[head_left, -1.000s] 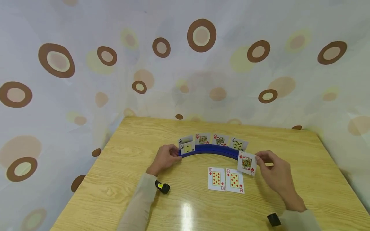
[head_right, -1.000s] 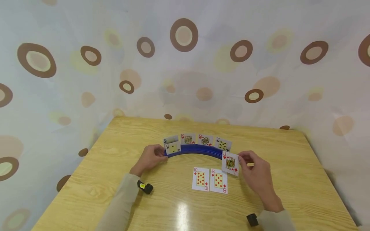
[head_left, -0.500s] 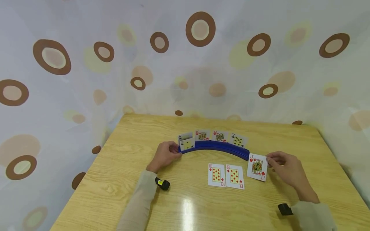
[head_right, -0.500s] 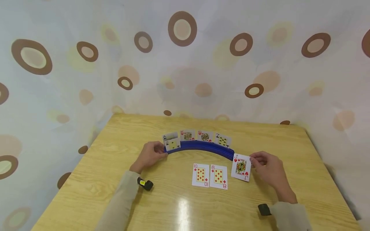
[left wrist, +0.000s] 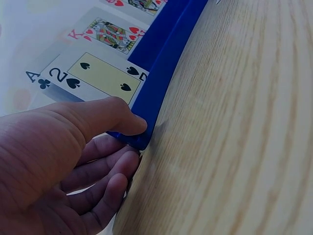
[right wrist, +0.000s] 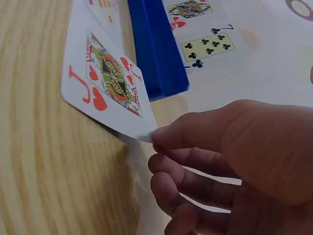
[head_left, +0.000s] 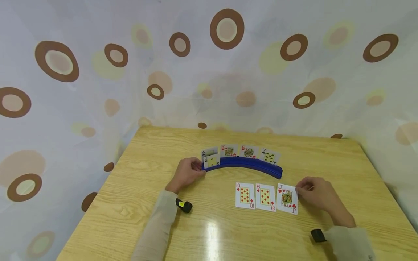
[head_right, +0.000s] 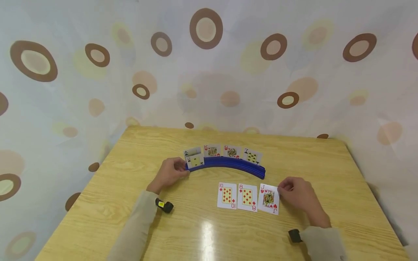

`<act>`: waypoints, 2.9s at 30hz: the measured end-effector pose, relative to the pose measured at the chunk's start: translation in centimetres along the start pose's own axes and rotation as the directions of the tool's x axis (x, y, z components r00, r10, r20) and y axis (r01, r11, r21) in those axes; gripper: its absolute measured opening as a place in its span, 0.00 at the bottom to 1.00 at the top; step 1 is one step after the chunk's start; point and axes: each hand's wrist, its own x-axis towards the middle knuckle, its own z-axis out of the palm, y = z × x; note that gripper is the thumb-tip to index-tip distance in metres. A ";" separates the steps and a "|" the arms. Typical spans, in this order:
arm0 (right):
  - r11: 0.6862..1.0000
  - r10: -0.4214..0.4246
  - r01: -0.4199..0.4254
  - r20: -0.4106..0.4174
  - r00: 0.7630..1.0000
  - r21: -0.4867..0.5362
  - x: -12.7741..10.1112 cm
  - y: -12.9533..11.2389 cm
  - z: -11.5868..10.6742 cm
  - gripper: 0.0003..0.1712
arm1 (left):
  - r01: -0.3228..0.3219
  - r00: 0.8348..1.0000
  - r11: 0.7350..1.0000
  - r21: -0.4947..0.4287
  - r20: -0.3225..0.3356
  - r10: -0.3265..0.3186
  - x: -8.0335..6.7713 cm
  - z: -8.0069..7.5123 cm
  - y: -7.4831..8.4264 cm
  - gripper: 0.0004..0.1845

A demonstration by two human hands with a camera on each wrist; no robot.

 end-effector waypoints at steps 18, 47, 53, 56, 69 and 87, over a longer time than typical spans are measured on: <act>0.999 -0.010 0.009 -0.022 1.000 -0.049 0.1 -0.2 0.7 0.04 | 0.014 1.000 1.000 -0.005 -0.003 -0.014 -0.1 0.0 0.2 0.14; 0.917 -0.351 0.393 -0.328 0.877 0.068 2.1 -10.6 3.2 0.06 | -0.026 1.000 0.999 -0.022 0.001 0.026 -0.1 -0.1 -0.1 0.13; 0.903 -0.381 0.422 -0.304 0.873 0.082 4.1 -12.4 4.1 0.05 | -0.025 1.000 0.999 -0.025 -0.006 0.025 -0.1 0.0 -0.1 0.13; 0.908 -0.380 0.411 -0.254 0.890 0.083 5.0 -12.9 4.8 0.08 | -0.027 1.000 1.000 -0.017 -0.004 0.027 -0.2 -0.1 -0.1 0.12; 0.902 -0.430 0.420 -0.280 0.858 -0.098 7.2 -16.9 8.3 0.13 | -0.030 1.000 0.999 -0.027 0.004 0.030 0.1 -0.1 -0.4 0.13; 0.878 -0.468 0.467 -0.407 0.784 -0.111 9.2 -18.4 11.4 0.13 | -0.034 0.999 0.999 -0.028 0.005 0.034 -0.4 0.0 -0.5 0.12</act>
